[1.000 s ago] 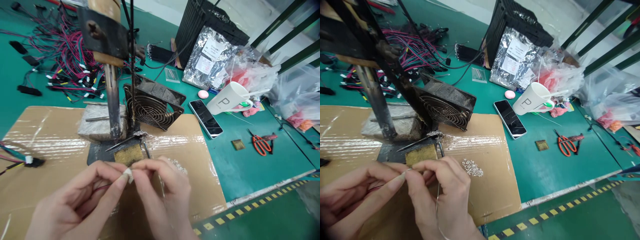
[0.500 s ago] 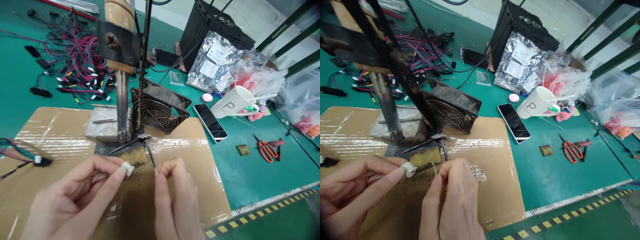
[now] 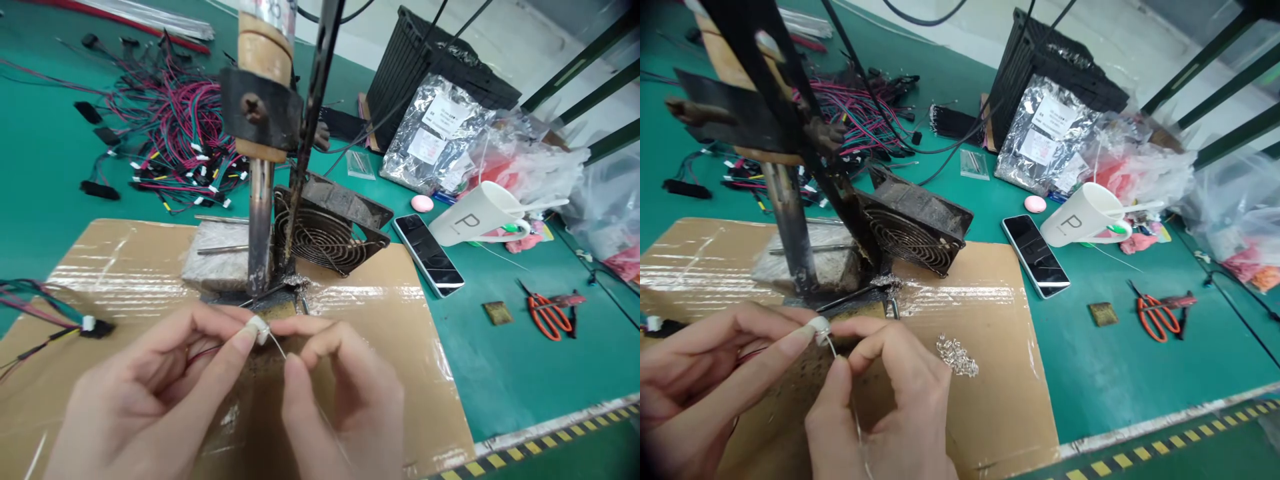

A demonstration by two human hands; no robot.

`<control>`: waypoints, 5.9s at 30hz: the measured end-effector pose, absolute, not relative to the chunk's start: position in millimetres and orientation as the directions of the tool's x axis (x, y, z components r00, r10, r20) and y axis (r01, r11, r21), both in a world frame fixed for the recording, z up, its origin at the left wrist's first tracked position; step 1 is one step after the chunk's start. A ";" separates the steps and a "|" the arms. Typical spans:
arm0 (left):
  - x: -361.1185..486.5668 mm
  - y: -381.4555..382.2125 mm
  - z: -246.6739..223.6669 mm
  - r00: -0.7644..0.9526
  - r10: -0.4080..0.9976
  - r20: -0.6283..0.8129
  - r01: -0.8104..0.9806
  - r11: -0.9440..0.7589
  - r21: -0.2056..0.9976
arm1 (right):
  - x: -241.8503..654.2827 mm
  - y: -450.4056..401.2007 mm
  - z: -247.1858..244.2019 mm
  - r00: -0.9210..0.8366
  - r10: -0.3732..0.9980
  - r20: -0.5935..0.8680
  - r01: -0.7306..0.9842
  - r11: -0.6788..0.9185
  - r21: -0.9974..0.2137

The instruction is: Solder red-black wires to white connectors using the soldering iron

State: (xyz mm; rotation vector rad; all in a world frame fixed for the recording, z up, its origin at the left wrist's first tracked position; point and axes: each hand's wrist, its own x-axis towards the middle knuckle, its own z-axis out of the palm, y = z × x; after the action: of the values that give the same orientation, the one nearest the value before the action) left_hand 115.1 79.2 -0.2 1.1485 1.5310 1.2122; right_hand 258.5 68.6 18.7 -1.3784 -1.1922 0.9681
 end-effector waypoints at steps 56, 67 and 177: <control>114.1 92.3 14.1 -0.254 0.964 -0.085 0.153 0.127 0.980 | 248.1 87.7 25.1 0.220 0.964 0.147 0.128 0.121 -0.984; 114.9 94.7 16.3 -0.253 0.960 -0.117 0.125 0.153 0.980 | 249.4 88.3 25.7 0.202 0.964 0.175 0.117 0.154 -0.981; 104.8 67.2 -0.2 -0.251 0.934 -0.256 0.061 0.279 0.958 | 284.4 77.4 21.6 0.324 0.933 0.155 0.154 0.109 -0.982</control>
State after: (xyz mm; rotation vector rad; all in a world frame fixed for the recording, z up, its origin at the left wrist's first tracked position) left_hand 104.8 67.2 -0.2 0.9448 1.5742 1.1242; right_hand 284.4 77.4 21.6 -1.3470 -1.1069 0.7929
